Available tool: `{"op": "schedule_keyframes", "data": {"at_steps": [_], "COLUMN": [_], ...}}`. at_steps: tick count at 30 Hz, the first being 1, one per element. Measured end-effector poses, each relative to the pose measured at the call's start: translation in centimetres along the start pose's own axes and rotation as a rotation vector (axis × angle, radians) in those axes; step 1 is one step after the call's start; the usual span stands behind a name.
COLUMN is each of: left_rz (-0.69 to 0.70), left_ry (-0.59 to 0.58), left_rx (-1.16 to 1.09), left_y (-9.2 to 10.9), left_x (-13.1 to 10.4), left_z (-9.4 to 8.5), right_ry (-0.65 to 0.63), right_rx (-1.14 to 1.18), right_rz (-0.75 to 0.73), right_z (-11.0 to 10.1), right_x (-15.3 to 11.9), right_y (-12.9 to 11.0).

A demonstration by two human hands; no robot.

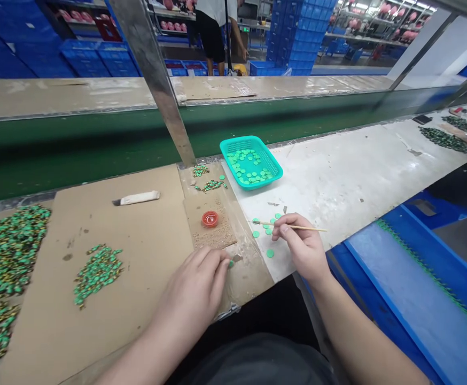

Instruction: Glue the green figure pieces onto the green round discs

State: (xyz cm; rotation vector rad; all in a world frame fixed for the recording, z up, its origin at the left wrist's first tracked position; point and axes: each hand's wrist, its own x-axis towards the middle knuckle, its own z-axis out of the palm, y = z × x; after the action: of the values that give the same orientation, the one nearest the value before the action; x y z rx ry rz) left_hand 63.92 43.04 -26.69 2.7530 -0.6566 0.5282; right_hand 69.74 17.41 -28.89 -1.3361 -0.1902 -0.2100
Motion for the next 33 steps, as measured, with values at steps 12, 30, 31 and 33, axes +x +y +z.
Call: {"op": "schedule_keyframes", "data": {"at_steps": [12,30,31,33], "left_rz": [0.076,0.3,0.289,0.275], "left_ry": [-0.129,0.015,0.02,0.041], "left_rx": [-0.165,-0.053,-0.06,-0.056], "left_y": [-2.8,-3.0,-3.0,-3.2], "left_x": [-1.3,-3.4,-3.5,-3.7], "left_z": [-2.2,-2.2,-1.9,-1.2], "right_ry": [-0.217,-0.48,-0.488,-0.503], "right_rx": [-0.043,-0.111,-0.177,-0.322], "right_rz": [-0.022,-0.129,-0.167,-0.276], "right_z": [-0.4,9.1,9.0,9.0], "right_x": [5.1,10.5,10.2,9.8], "right_y": [-3.4,-0.2,0.0,0.2]}}
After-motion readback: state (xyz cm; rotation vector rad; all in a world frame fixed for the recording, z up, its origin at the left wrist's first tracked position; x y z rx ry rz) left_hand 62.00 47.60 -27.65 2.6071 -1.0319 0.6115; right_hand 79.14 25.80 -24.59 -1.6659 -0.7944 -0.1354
